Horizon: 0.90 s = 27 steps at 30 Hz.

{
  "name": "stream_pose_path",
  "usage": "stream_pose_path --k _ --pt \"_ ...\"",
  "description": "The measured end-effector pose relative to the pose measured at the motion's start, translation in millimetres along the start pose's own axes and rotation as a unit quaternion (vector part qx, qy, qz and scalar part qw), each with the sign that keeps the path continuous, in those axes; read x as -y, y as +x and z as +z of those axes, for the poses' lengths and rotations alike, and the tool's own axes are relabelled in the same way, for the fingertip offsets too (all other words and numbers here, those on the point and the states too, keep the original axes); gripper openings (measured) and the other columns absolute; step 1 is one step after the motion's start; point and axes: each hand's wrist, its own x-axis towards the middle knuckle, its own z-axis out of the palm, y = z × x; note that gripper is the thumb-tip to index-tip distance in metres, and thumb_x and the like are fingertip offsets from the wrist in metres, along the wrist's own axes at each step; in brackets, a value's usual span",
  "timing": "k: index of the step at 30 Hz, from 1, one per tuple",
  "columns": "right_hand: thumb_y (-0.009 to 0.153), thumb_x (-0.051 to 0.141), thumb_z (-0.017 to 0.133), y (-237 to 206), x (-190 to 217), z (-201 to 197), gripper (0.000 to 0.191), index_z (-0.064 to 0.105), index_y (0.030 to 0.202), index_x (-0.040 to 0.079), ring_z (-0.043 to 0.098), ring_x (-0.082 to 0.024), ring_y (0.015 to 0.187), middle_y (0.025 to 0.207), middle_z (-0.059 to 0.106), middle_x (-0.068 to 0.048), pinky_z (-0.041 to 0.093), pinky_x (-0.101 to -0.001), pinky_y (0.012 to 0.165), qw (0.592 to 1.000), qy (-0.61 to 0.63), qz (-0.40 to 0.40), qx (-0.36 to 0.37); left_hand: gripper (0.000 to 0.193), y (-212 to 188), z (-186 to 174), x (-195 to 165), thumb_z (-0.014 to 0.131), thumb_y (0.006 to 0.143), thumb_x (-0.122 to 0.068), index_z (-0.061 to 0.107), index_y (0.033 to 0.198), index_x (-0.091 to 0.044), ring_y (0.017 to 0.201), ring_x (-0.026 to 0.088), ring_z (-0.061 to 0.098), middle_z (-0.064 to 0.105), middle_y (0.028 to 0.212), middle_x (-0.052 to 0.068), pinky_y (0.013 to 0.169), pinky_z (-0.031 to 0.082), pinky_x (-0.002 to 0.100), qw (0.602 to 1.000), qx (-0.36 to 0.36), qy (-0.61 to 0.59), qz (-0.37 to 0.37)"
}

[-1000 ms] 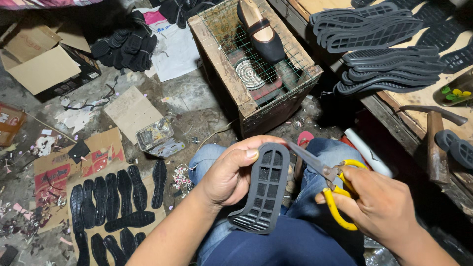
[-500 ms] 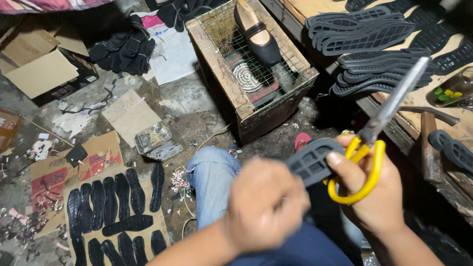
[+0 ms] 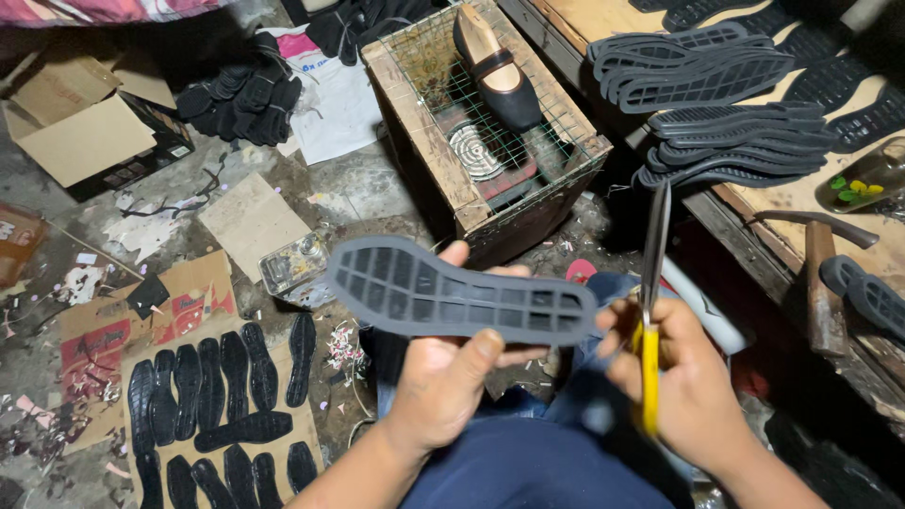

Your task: The person trims the edges of black rubber shoe soles using yellow-handled shears. They hold each sole in one hand, cut along the perimeter, and place the trimmed soles on a nearby wooden surface.

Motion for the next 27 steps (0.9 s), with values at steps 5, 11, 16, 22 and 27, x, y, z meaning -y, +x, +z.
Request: stream_pose_path --k 5,11,16,22,27 --pt "0.064 0.032 0.087 1.6 16.2 -10.7 0.067 0.059 0.117 0.001 0.067 -0.031 0.09 0.104 0.067 -0.016 0.053 -0.0389 0.077 0.9 -0.398 -0.173 -0.04 0.085 2.2 -3.6 -17.5 0.057 0.104 -0.018 -0.003 0.164 -0.009 0.133 0.036 0.057 0.035 0.162 0.024 0.101 0.057 0.049 0.999 -0.045 0.0 0.031" --pt "0.066 0.03 0.086 4.9 29.0 -13.1 0.053 0.064 0.105 0.002 0.068 -0.031 0.08 0.094 0.068 -0.012 0.054 -0.0373 0.067 0.862 -0.452 -0.226 -0.043 0.084 -3.8 -5.4 -19.7 0.059 0.107 -0.02 0.0 0.165 -0.005 0.144 0.032 0.049 0.04 0.16 0.027 0.124 0.039 0.048 0.995 -0.038 0.063 0.062" --pt "0.064 0.031 0.087 5.0 29.8 -14.5 0.05 0.068 0.1 0.002 0.065 -0.029 0.066 0.081 0.066 -0.012 0.052 -0.0372 0.059 0.863 -0.46 -0.207 -0.031 0.084 -3.0 -4.9 -20.1 0.062 0.106 -0.022 0.003 0.164 -0.004 0.142 0.031 0.05 0.043 0.156 0.026 0.123 0.039 0.049 0.995 -0.041 0.073 0.06" --pt "0.064 0.033 0.088 5.7 29.3 -15.0 0.053 0.069 0.102 0.002 0.064 -0.029 0.064 0.08 0.066 -0.012 0.052 -0.0364 0.058 0.865 -0.456 -0.209 -0.026 0.083 -3.3 -7.1 -20.2 0.063 0.105 -0.023 0.007 0.164 -0.005 0.14 0.031 0.052 0.046 0.154 0.027 0.121 0.04 0.049 0.994 -0.045 0.078 0.057" --pt "0.061 0.034 0.089 4.6 29.4 -17.4 0.057 0.071 0.104 0.0 0.063 -0.026 0.058 0.075 0.067 -0.012 0.051 -0.0351 0.054 0.874 -0.442 -0.199 -0.022 0.084 -1.4 -11.0 -20.7 0.063 0.105 -0.022 0.007 0.165 -0.005 0.139 0.031 0.051 0.045 0.154 0.027 0.121 0.04 0.049 0.997 -0.036 0.049 0.049"
